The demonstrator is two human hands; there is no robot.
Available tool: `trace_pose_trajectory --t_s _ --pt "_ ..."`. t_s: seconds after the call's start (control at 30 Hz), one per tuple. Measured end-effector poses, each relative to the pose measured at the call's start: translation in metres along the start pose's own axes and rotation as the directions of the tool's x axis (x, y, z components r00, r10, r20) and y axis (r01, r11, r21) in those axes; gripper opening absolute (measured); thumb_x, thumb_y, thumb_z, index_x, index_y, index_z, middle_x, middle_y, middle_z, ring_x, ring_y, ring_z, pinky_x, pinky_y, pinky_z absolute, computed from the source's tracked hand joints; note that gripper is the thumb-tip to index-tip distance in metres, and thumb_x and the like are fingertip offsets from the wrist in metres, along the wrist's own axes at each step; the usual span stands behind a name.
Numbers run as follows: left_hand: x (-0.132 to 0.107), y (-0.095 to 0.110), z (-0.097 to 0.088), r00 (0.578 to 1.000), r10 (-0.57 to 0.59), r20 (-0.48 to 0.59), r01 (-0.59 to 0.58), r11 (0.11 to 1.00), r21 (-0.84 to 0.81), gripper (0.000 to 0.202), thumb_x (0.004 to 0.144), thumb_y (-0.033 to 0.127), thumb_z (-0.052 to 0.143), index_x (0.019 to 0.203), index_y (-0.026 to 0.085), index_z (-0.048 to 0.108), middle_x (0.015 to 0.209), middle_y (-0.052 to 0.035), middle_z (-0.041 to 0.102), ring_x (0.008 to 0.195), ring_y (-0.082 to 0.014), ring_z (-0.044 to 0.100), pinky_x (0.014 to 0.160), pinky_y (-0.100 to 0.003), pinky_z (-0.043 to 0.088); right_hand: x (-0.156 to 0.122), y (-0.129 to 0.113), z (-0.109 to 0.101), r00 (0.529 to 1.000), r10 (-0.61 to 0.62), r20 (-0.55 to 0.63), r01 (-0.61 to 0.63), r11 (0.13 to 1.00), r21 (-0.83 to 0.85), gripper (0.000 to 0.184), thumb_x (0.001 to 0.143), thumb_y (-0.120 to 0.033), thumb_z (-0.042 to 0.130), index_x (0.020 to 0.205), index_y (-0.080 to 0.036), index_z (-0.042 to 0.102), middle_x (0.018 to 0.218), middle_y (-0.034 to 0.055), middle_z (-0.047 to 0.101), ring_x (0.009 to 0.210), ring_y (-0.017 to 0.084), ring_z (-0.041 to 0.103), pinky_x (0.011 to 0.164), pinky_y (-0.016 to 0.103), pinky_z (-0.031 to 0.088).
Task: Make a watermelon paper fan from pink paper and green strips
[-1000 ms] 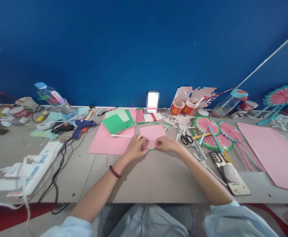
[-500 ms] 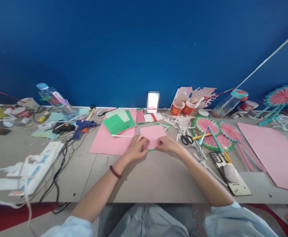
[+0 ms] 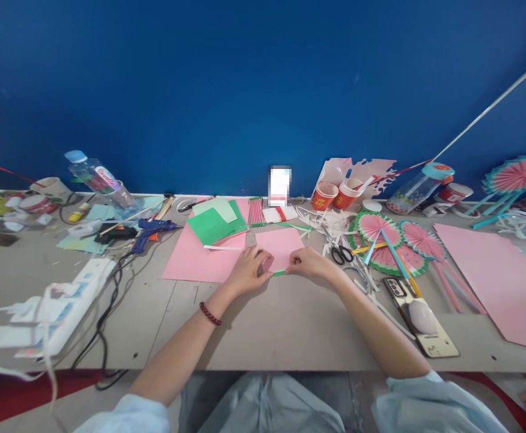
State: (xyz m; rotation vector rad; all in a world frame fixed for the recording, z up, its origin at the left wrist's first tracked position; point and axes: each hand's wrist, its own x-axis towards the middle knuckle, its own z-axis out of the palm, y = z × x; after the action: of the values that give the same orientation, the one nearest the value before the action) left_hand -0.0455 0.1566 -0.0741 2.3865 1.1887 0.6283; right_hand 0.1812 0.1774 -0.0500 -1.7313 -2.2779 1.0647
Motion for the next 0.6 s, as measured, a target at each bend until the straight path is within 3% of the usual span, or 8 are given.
trace_pose_trajectory --t_s 0.6 --pt "-0.0002 0.0003 -0.0004 1.000 -0.003 0.003 0.004 1.000 -0.003 0.033 0.080 0.029 0.062 0.111 0.026 0.054 0.114 -0.0062 0.050 0.111 -0.0260 0.047 0.097 -0.043 0.039 -0.0006 0.0032 -0.0081 1.000 -0.009 0.022 0.010 0.999 -0.048 0.013 0.075 -0.028 0.063 0.070 -0.017 0.064 0.068 0.0001 0.061 0.065 0.012 0.052 0.058 0.022 0.034"
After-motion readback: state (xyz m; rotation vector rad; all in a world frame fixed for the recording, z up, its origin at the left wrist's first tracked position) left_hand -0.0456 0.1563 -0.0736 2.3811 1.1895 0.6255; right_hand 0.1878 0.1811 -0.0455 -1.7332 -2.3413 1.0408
